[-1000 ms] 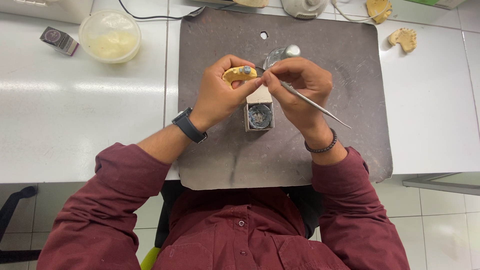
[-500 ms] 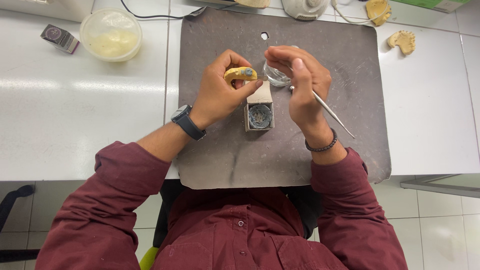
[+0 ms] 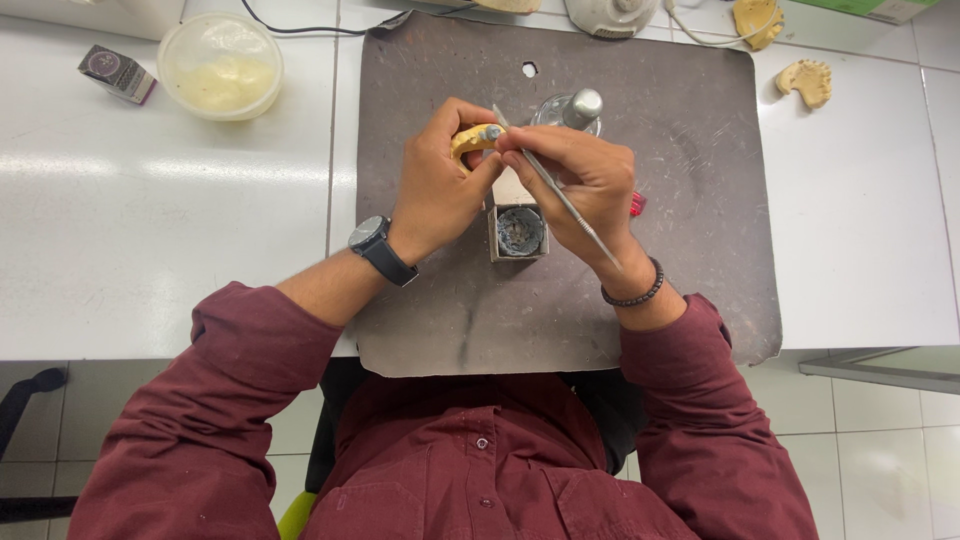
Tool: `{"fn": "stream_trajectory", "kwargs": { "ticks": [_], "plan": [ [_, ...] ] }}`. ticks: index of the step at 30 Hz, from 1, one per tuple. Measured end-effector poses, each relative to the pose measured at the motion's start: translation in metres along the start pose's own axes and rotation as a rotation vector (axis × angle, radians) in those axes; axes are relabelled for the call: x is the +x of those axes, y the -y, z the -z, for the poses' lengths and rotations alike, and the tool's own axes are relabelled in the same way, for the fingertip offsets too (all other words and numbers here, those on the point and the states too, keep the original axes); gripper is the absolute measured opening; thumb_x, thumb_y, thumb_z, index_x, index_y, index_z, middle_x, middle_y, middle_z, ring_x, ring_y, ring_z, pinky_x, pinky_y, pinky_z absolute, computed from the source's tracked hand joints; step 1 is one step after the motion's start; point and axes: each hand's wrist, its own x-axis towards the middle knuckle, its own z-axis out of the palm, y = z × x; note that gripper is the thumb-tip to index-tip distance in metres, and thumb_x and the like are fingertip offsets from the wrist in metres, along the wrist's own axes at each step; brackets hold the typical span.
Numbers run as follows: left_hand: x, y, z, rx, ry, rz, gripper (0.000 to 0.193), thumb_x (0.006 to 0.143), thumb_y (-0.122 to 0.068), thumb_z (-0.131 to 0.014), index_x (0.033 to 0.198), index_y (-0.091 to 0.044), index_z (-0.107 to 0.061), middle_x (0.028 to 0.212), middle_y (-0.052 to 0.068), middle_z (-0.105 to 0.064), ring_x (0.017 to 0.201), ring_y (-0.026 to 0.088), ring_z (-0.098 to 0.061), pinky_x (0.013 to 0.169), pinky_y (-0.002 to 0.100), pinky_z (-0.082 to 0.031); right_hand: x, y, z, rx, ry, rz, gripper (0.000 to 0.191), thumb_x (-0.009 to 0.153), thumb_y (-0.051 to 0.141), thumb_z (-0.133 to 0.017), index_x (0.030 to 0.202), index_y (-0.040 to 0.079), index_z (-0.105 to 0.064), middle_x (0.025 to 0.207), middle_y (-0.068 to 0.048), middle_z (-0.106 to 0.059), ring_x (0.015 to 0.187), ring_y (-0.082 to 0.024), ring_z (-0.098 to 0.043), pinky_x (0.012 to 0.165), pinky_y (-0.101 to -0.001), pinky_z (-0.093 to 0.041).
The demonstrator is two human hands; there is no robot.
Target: The person holds a dental cast with a partial denture framework in one hand and uses a heated wax spatula to apply and shape blue wax around the framework components on the cast. They repeatedly dip the tool, work on the teeth area, and turn the cast to reach different sides.
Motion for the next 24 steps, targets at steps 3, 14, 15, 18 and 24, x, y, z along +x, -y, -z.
{"fn": "stream_trajectory", "kwargs": {
  "ticks": [3, 14, 15, 18, 24],
  "plan": [
    [0.0, 0.001, 0.0, 0.005, 0.002, -0.017, 0.029, 0.095, -0.015, -0.081, 0.113, -0.003, -0.062, 0.095, 0.005, -0.073, 0.078, 0.008, -0.067, 0.069, 0.023, -0.056, 0.005, 0.006, 0.002, -0.039, -0.002, 0.072, 0.018, 0.099, -0.002, -0.079, 0.117, -0.001, -0.073, 0.112, -0.016, -0.074, 0.1, -0.022, -0.076, 0.086, -0.0268, -0.065],
    [-0.003, -0.005, -0.003, 0.004, -0.031, -0.021, 0.029, 0.094, -0.013, -0.079, 0.114, -0.001, -0.062, 0.097, 0.006, -0.074, 0.079, 0.009, -0.07, 0.07, 0.024, -0.056, 0.001, 0.017, -0.006, -0.264, -0.091, 0.125, 0.019, 0.093, -0.003, -0.085, 0.104, 0.0, -0.07, 0.107, -0.014, -0.077, 0.097, -0.024, -0.079, 0.085, -0.0324, -0.065],
    [-0.004, -0.005, -0.004, 0.001, -0.033, -0.005, 0.029, 0.094, -0.013, -0.08, 0.113, -0.001, -0.062, 0.097, 0.006, -0.074, 0.078, 0.009, -0.069, 0.069, 0.024, -0.056, 0.001, 0.018, -0.006, -0.27, -0.087, 0.139, 0.02, 0.092, -0.004, -0.085, 0.106, -0.001, -0.07, 0.108, -0.015, -0.076, 0.098, -0.025, -0.079, 0.085, -0.0326, -0.065],
    [-0.004, -0.007, -0.004, 0.026, -0.037, -0.025, 0.029, 0.094, -0.013, -0.08, 0.113, -0.001, -0.061, 0.096, 0.007, -0.073, 0.079, 0.011, -0.071, 0.069, 0.025, -0.056, 0.001, 0.019, -0.009, -0.241, -0.092, 0.138, 0.018, 0.093, -0.006, -0.082, 0.105, -0.002, -0.069, 0.11, -0.016, -0.076, 0.101, -0.027, -0.079, 0.088, -0.0337, -0.066],
    [-0.008, -0.008, -0.005, 0.121, -0.102, -0.162, 0.029, 0.095, -0.009, -0.078, 0.116, -0.002, -0.059, 0.103, 0.012, -0.07, 0.089, 0.023, -0.073, 0.075, 0.032, -0.057, -0.003, 0.022, -0.016, -0.239, -0.143, 0.139, 0.018, 0.092, -0.007, -0.081, 0.098, -0.001, -0.064, 0.107, -0.017, -0.076, 0.103, -0.027, -0.079, 0.088, -0.0337, -0.066]
  ]
}}
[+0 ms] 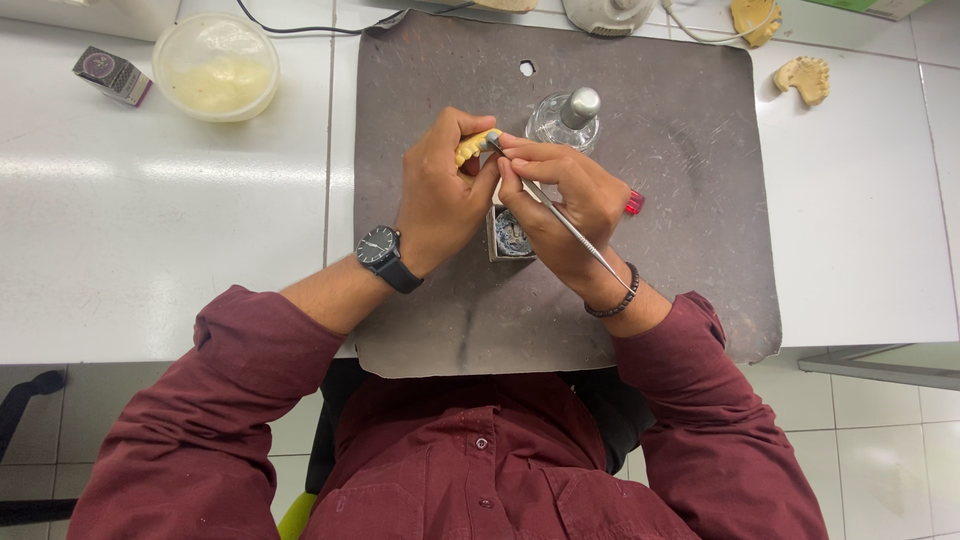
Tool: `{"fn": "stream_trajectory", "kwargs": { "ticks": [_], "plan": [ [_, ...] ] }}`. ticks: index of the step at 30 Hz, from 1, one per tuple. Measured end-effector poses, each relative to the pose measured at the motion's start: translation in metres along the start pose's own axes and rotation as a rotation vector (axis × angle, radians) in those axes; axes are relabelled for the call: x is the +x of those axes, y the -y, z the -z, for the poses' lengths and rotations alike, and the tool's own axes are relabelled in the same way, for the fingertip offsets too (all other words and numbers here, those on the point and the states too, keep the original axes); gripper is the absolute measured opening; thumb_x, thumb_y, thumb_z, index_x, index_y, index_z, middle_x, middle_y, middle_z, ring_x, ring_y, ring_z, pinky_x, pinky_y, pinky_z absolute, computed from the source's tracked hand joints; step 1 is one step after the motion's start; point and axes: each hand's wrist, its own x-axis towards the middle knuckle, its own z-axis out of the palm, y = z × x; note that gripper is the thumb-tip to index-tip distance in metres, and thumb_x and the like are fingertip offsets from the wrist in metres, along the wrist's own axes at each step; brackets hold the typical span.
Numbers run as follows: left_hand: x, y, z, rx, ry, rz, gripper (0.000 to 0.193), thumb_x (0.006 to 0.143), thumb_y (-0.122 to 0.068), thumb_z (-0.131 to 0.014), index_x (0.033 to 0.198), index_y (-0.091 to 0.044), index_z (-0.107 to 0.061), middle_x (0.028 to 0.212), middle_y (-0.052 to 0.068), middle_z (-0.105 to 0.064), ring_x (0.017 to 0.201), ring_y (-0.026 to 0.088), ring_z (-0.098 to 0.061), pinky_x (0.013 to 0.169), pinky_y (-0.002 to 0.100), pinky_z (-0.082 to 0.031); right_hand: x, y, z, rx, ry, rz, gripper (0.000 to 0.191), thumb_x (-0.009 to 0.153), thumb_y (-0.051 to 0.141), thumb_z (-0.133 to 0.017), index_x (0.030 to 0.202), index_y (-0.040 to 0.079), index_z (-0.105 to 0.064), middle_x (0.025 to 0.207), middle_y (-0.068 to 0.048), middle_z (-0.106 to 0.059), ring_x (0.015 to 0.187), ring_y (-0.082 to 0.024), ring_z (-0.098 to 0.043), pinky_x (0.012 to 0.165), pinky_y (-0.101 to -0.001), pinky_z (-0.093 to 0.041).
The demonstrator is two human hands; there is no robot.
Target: The person holds a dental cast with a partial denture framework in one hand and uses a heated wax spatula to apply and shape blue wax around the framework components on the cast. They repeatedly dip the tool, work on the teeth area, and turn the cast to reach different sides.
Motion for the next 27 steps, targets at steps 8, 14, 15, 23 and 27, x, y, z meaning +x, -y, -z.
{"fn": "stream_trajectory", "kwargs": {
  "ticks": [8, 14, 15, 23, 27],
  "plan": [
    [-0.0014, 0.0041, 0.0007, 0.012, 0.017, -0.038, 0.025, 0.098, -0.005, -0.073, 0.118, -0.002, -0.058, 0.101, 0.012, -0.068, 0.087, 0.025, -0.072, 0.074, 0.035, -0.056, -0.002, 0.0002, -0.0001, -0.032, 0.012, 0.032, 0.018, 0.092, -0.006, -0.081, 0.097, -0.002, -0.065, 0.108, -0.019, -0.076, 0.103, -0.026, -0.078, 0.087, -0.0327, -0.066],
    [-0.0025, 0.0058, 0.0003, 0.036, 0.024, -0.054, 0.025, 0.099, -0.002, -0.072, 0.12, -0.003, -0.057, 0.1, 0.011, -0.067, 0.087, 0.024, -0.071, 0.073, 0.035, -0.056, -0.0039, 0.0005, -0.0023, -0.036, 0.011, 0.046, 0.016, 0.093, -0.006, -0.08, 0.098, -0.004, -0.065, 0.109, -0.021, -0.075, 0.104, -0.028, -0.077, 0.09, -0.0333, -0.067],
    [-0.0026, 0.0059, -0.0001, 0.044, 0.02, -0.058, 0.026, 0.098, -0.002, -0.071, 0.12, -0.003, -0.057, 0.1, 0.011, -0.067, 0.087, 0.024, -0.071, 0.073, 0.035, -0.056, -0.0044, 0.0008, -0.0025, -0.042, 0.006, 0.046, 0.016, 0.093, -0.007, -0.08, 0.097, -0.004, -0.064, 0.108, -0.021, -0.075, 0.104, -0.028, -0.077, 0.09, -0.0335, -0.067],
    [-0.0027, 0.006, 0.0021, 0.018, 0.017, -0.046, 0.026, 0.097, -0.002, -0.072, 0.12, -0.003, -0.059, 0.1, 0.011, -0.067, 0.085, 0.024, -0.07, 0.073, 0.035, -0.056, -0.0046, 0.0034, -0.0033, -0.041, 0.011, 0.051, 0.017, 0.093, -0.008, -0.08, 0.096, -0.003, -0.064, 0.107, -0.021, -0.075, 0.106, -0.028, -0.077, 0.09, -0.0336, -0.066],
    [-0.0033, 0.0057, 0.0012, 0.023, -0.005, -0.03, 0.027, 0.096, -0.002, -0.074, 0.118, -0.003, -0.059, 0.1, 0.011, -0.067, 0.086, 0.024, -0.07, 0.075, 0.036, -0.055, -0.0047, 0.0034, -0.0037, -0.015, -0.002, 0.038, 0.017, 0.093, -0.008, -0.079, 0.097, -0.004, -0.063, 0.107, -0.02, -0.075, 0.106, -0.028, -0.077, 0.09, -0.0337, -0.066]
  ]
}}
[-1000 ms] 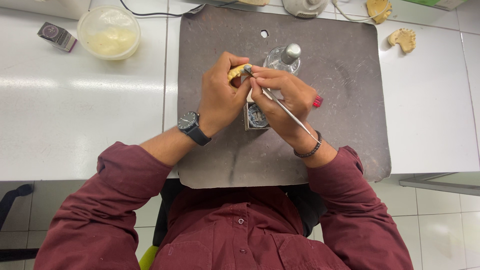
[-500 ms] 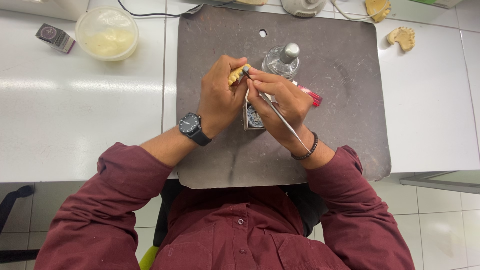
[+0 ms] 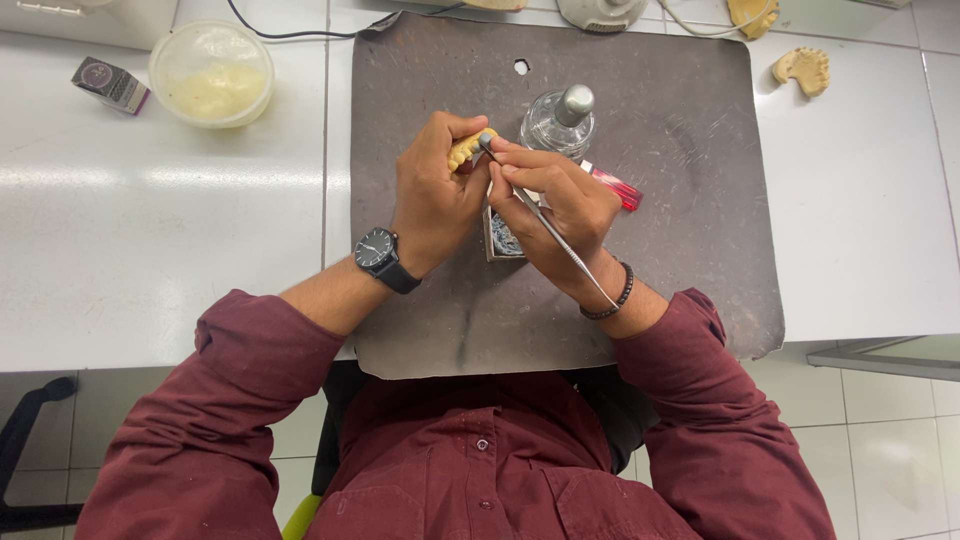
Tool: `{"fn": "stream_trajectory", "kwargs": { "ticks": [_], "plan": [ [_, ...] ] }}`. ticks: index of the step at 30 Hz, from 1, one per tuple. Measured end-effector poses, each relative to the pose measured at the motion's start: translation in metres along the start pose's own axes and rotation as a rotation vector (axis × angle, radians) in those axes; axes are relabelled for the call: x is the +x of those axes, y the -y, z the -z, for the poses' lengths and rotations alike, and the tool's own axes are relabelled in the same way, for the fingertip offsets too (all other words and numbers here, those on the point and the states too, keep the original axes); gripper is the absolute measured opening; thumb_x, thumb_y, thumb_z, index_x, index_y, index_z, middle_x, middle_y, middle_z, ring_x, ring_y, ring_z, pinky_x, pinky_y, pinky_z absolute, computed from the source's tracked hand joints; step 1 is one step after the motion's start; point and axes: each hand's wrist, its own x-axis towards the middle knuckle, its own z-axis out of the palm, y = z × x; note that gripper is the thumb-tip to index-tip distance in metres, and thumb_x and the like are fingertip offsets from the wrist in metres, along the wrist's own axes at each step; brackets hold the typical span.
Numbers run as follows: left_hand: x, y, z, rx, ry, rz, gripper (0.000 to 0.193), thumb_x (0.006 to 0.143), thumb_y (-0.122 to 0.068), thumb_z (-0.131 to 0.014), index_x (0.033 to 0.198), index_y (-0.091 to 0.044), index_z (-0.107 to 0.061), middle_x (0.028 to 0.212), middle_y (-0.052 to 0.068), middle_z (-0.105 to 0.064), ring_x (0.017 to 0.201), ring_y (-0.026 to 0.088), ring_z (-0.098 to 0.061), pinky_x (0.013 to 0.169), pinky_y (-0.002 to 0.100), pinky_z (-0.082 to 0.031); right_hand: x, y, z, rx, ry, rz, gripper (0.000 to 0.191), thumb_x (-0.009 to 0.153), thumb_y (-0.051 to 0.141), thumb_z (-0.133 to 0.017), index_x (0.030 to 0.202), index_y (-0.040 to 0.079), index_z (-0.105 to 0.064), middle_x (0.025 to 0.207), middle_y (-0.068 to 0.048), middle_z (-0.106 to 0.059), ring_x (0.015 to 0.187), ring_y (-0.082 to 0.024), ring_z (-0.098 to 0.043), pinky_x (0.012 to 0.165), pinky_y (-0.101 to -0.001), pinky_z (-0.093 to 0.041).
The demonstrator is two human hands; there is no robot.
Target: The person holds a dental cast with a partial denture framework in one hand and uses a heated wax spatula to apply and shape blue wax around the framework components on the cast. They repeatedly dip the tool, work on the teeth area, and turn the cast to reach different sides.
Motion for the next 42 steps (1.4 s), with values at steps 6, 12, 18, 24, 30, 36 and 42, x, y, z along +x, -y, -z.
{"fn": "stream_trajectory", "kwargs": {
  "ticks": [6, 12, 18, 24, 30, 36, 42],
  "plan": [
    [-0.002, 0.0013, -0.0012, -0.013, 0.004, 0.004, 0.025, 0.097, -0.004, -0.074, 0.118, -0.003, -0.059, 0.101, 0.011, -0.068, 0.087, 0.024, -0.071, 0.075, 0.035, -0.056, -0.0001, 0.0006, 0.0006, -0.009, 0.008, -0.001, 0.016, 0.093, -0.008, -0.079, 0.099, -0.004, -0.065, 0.108, -0.021, -0.075, 0.106, -0.028, -0.077, 0.09, -0.0337, -0.066],
    [-0.0038, 0.006, -0.002, -0.002, 0.014, -0.01, 0.025, 0.098, -0.003, -0.073, 0.118, -0.003, -0.059, 0.101, 0.01, -0.068, 0.086, 0.02, -0.071, 0.073, 0.033, -0.056, -0.0013, 0.0004, 0.0005, -0.026, 0.026, 0.01, 0.015, 0.093, -0.007, -0.079, 0.099, -0.004, -0.065, 0.11, -0.022, -0.075, 0.107, -0.029, -0.077, 0.092, -0.0344, -0.066],
    [-0.0046, 0.0079, -0.002, 0.005, 0.009, -0.026, 0.025, 0.099, -0.005, -0.074, 0.119, -0.003, -0.059, 0.1, 0.008, -0.067, 0.085, 0.017, -0.069, 0.073, 0.031, -0.055, -0.0027, -0.0001, 0.0012, -0.014, 0.045, 0.02, 0.016, 0.092, -0.008, -0.079, 0.098, -0.004, -0.065, 0.111, -0.022, -0.074, 0.111, -0.031, -0.075, 0.096, -0.0359, -0.066],
    [-0.0042, 0.0062, -0.0008, -0.011, 0.013, -0.023, 0.025, 0.099, -0.005, -0.075, 0.119, -0.003, -0.059, 0.1, 0.007, -0.067, 0.085, 0.016, -0.069, 0.072, 0.031, -0.055, -0.0031, 0.0024, 0.0003, -0.014, 0.034, 0.012, 0.017, 0.091, -0.01, -0.08, 0.098, -0.005, -0.064, 0.11, -0.022, -0.074, 0.112, -0.03, -0.075, 0.096, -0.0359, -0.065],
    [-0.0029, 0.0036, 0.0002, -0.05, -0.009, -0.03, 0.027, 0.099, -0.003, -0.076, 0.12, -0.003, -0.06, 0.102, 0.008, -0.069, 0.088, 0.016, -0.071, 0.075, 0.029, -0.057, -0.0022, 0.0021, -0.0013, 0.01, 0.007, 0.009, 0.017, 0.092, -0.009, -0.079, 0.097, -0.004, -0.064, 0.108, -0.022, -0.074, 0.11, -0.03, -0.076, 0.094, -0.0352, -0.066],
    [-0.004, 0.0008, -0.0012, -0.136, 0.009, 0.08, 0.03, 0.095, -0.005, -0.078, 0.119, -0.002, -0.06, 0.096, 0.007, -0.07, 0.08, 0.012, -0.068, 0.069, 0.026, -0.056, -0.0012, 0.0001, 0.0004, 0.016, -0.024, 0.015, 0.019, 0.092, -0.009, -0.079, 0.097, -0.003, -0.062, 0.108, -0.022, -0.074, 0.107, -0.029, -0.077, 0.091, -0.0347, -0.067],
    [-0.0046, 0.003, -0.0019, -0.094, 0.004, 0.033, 0.029, 0.097, -0.005, -0.078, 0.119, -0.003, -0.059, 0.097, 0.007, -0.069, 0.083, 0.012, -0.069, 0.071, 0.027, -0.056, -0.0011, 0.0014, 0.0002, -0.001, -0.008, -0.005, 0.017, 0.093, -0.008, -0.079, 0.098, -0.004, -0.064, 0.109, -0.021, -0.075, 0.106, -0.028, -0.077, 0.091, -0.0344, -0.067]
  ]
}}
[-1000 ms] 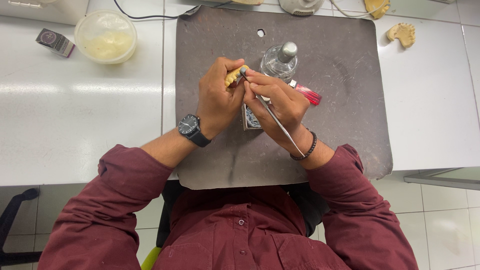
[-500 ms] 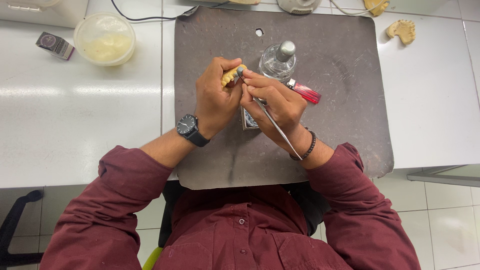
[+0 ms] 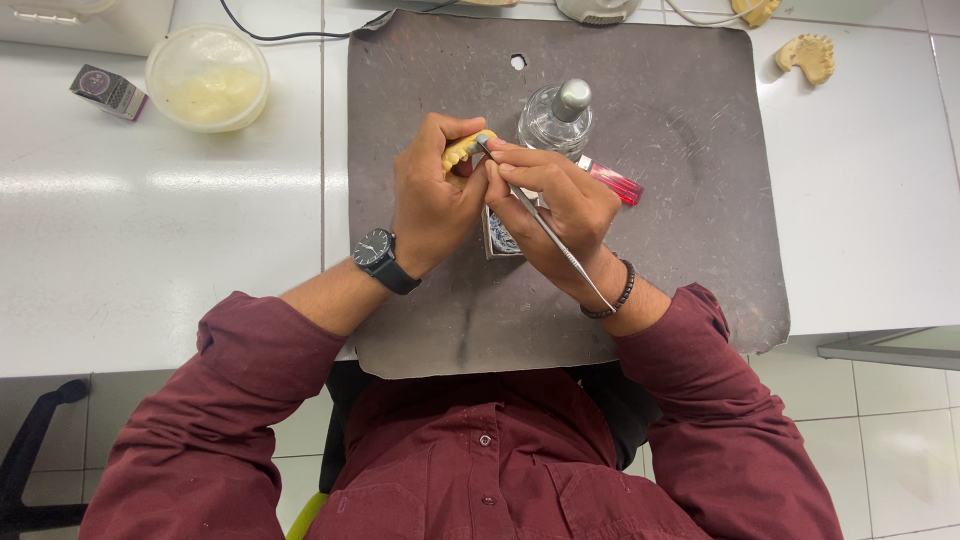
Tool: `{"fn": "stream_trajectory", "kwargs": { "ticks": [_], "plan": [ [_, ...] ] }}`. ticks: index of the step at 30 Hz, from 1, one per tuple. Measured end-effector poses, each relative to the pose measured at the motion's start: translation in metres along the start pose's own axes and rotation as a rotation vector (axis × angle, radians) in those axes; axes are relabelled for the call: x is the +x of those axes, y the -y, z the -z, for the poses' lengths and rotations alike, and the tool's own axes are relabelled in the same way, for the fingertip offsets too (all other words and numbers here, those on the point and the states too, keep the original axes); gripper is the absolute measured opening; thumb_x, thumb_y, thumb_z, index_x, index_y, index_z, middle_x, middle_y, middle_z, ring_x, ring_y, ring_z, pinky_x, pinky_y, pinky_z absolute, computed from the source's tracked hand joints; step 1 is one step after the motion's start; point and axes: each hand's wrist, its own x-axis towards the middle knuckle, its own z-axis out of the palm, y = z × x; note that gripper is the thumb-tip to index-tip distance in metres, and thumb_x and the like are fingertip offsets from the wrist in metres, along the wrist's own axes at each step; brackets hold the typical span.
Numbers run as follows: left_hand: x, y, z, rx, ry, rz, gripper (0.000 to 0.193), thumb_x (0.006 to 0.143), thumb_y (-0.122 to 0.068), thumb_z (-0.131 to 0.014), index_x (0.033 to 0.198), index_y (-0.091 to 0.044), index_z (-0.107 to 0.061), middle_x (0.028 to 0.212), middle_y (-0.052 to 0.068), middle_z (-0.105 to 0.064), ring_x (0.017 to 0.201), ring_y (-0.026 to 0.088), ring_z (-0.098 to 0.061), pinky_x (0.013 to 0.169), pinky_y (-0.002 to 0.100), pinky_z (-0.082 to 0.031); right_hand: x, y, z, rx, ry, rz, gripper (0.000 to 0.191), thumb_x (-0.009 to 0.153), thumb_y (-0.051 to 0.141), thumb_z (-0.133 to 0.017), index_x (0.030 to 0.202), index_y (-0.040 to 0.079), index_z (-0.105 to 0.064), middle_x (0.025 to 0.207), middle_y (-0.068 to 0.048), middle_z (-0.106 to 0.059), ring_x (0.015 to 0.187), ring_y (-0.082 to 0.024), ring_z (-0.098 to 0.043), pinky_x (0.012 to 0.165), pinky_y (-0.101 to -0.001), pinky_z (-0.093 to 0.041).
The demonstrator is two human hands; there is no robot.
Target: The person holds a dental cast with a partial denture framework in one hand and uses a heated wax spatula to apply and shape blue wax around the framework components on the cast. They repeatedly dip the tool, work on the teeth area, and turn the cast to reach different sides.
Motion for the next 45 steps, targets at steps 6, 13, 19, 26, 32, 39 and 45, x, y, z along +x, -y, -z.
{"fn": "stream_trajectory", "kwargs": {
  "ticks": [6, 13, 19, 26, 32, 39, 45],
  "plan": [
    [0.0, 0.003, -0.001, 0.052, -0.003, -0.012, 0.025, 0.098, -0.004, -0.076, 0.117, -0.003, -0.06, 0.096, 0.007, -0.068, 0.081, 0.013, -0.068, 0.07, 0.029, -0.054, 0.0, 0.002, -0.001, -0.015, 0.018, -0.024, 0.015, 0.093, -0.007, -0.08, 0.099, -0.004, -0.066, 0.111, -0.021, -0.075, 0.106, -0.028, -0.077, 0.091, -0.033, -0.066],
    [-0.001, 0.005, 0.002, 0.083, 0.005, -0.078, 0.028, 0.097, -0.003, -0.075, 0.12, -0.003, -0.059, 0.101, 0.009, -0.067, 0.087, 0.017, -0.069, 0.075, 0.031, -0.055, -0.002, 0.003, 0.0, -0.037, 0.034, -0.017, 0.016, 0.093, -0.008, -0.079, 0.096, -0.005, -0.065, 0.111, -0.021, -0.074, 0.108, -0.029, -0.077, 0.094, -0.0344, -0.066],
    [0.0, 0.005, 0.001, 0.071, 0.008, -0.063, 0.028, 0.098, -0.003, -0.076, 0.12, -0.004, -0.059, 0.101, 0.008, -0.067, 0.085, 0.017, -0.069, 0.074, 0.031, -0.055, -0.003, 0.0, -0.001, 0.001, 0.032, -0.013, 0.016, 0.092, -0.008, -0.078, 0.096, -0.004, -0.064, 0.111, -0.022, -0.074, 0.109, -0.03, -0.076, 0.095, -0.0351, -0.065],
    [-0.001, 0.004, 0.0, 0.085, 0.002, -0.063, 0.029, 0.096, -0.005, -0.077, 0.12, -0.003, -0.06, 0.101, 0.009, -0.067, 0.086, 0.017, -0.07, 0.074, 0.031, -0.056, -0.003, 0.0, 0.0, -0.009, 0.025, -0.021, 0.016, 0.093, -0.008, -0.079, 0.1, -0.005, -0.065, 0.111, -0.022, -0.074, 0.108, -0.029, -0.077, 0.093, -0.0343, -0.066],
    [0.001, 0.008, 0.002, 0.084, 0.024, -0.084, 0.03, 0.097, -0.006, -0.077, 0.12, -0.003, -0.059, 0.102, 0.009, -0.068, 0.086, 0.015, -0.069, 0.074, 0.029, -0.056, -0.002, 0.0, 0.0, -0.023, 0.038, -0.002, 0.017, 0.091, -0.009, -0.08, 0.097, -0.005, -0.065, 0.111, -0.022, -0.074, 0.109, -0.03, -0.076, 0.094, -0.0354, -0.065],
    [0.002, -0.001, 0.003, -0.01, 0.001, 0.009, 0.027, 0.096, -0.006, -0.076, 0.118, -0.002, -0.061, 0.102, 0.006, -0.071, 0.087, 0.01, -0.071, 0.075, 0.025, -0.058, -0.002, 0.0, 0.0, 0.018, 0.022, -0.012, 0.019, 0.089, -0.01, -0.08, 0.092, -0.004, -0.063, 0.103, -0.02, -0.074, 0.109, -0.029, -0.076, 0.092, -0.0354, -0.066],
    [0.009, -0.012, 0.009, -0.154, 0.082, 0.169, 0.03, 0.091, -0.011, -0.085, 0.111, -0.004, -0.064, 0.086, -0.003, -0.067, 0.073, 0.001, -0.057, 0.064, 0.019, -0.049, 0.001, -0.018, 0.01, 0.057, -0.153, -0.096, 0.02, 0.09, -0.013, -0.078, 0.093, -0.001, -0.062, 0.101, -0.015, -0.07, 0.093, -0.02, -0.073, 0.079, -0.0272, -0.063]
  ]
}}
